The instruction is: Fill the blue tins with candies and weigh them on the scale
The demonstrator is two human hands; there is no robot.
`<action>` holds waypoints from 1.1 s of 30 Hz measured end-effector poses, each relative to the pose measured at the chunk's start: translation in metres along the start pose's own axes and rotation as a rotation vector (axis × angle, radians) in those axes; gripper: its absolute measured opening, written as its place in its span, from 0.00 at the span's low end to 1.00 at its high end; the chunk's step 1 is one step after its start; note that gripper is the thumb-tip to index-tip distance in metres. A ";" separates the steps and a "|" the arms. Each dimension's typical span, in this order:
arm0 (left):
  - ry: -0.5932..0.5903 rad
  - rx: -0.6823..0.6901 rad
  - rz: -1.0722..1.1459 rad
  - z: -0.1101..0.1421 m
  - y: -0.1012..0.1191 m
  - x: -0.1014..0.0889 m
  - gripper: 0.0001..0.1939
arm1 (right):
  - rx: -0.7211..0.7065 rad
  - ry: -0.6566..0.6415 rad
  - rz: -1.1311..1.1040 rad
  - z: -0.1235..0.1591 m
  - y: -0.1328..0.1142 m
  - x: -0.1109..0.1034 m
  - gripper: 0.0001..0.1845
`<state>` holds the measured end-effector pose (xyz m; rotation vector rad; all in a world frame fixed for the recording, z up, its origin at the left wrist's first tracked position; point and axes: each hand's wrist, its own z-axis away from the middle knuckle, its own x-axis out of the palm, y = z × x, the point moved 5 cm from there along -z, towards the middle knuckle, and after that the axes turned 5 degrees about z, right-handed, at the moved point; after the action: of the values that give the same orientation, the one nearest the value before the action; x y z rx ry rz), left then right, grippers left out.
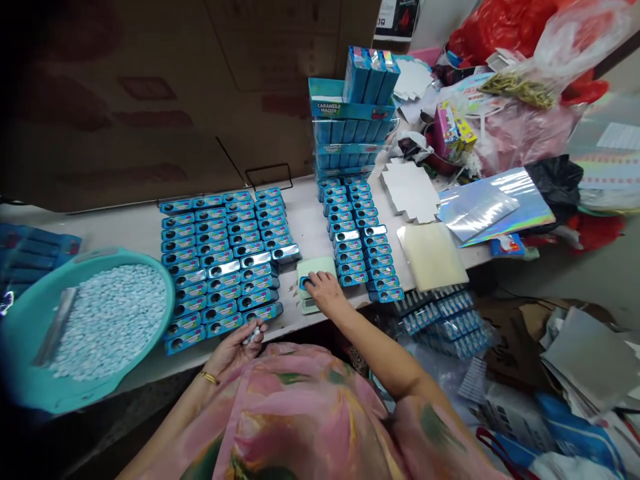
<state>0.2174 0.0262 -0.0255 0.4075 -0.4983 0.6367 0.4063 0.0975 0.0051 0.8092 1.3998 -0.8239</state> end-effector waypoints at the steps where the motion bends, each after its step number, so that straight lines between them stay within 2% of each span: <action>1: 0.019 -0.005 -0.008 -0.001 -0.002 -0.001 0.05 | 0.004 0.037 -0.021 0.003 -0.004 -0.002 0.12; 4: 0.066 -0.010 -0.021 -0.003 -0.008 -0.003 0.08 | -0.093 0.101 -0.125 0.015 -0.033 -0.014 0.13; 8: 0.082 -0.008 -0.052 -0.007 -0.013 -0.004 0.11 | -0.367 0.013 -0.264 0.025 -0.091 -0.030 0.09; 11: 0.143 -0.006 -0.065 -0.007 -0.014 -0.008 0.11 | -0.382 -0.026 -0.317 0.029 -0.104 -0.031 0.09; 14: 0.188 0.020 -0.017 -0.003 -0.013 -0.014 0.11 | -0.264 -0.010 -0.377 0.040 -0.083 -0.021 0.11; 16: 0.201 0.016 0.020 0.000 -0.012 -0.016 0.10 | -0.052 0.084 -0.444 0.052 -0.050 -0.013 0.11; 19: 0.230 0.061 0.088 0.006 0.003 -0.019 0.10 | 0.362 0.253 -0.523 0.072 0.007 -0.001 0.13; 21: 0.252 0.174 0.136 0.011 0.026 -0.023 0.12 | 0.489 0.302 -0.534 0.077 0.032 0.005 0.19; 23: 0.261 0.298 0.178 0.019 0.053 -0.028 0.12 | 0.487 0.314 -0.535 0.072 0.043 0.010 0.23; 27: 0.277 0.479 0.233 0.036 0.097 -0.041 0.11 | 0.435 0.305 -0.521 0.055 0.046 0.018 0.26; 30: 0.307 0.542 0.255 0.044 0.107 -0.048 0.10 | 0.441 0.294 -0.502 0.048 0.049 0.023 0.26; 33: 0.315 0.528 0.237 0.041 0.097 -0.046 0.11 | 0.444 0.316 -0.499 0.048 0.051 0.020 0.26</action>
<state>0.1095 0.0556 0.0025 0.7369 -0.0687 1.0470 0.4744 0.0809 -0.0139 0.9700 1.7636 -1.4777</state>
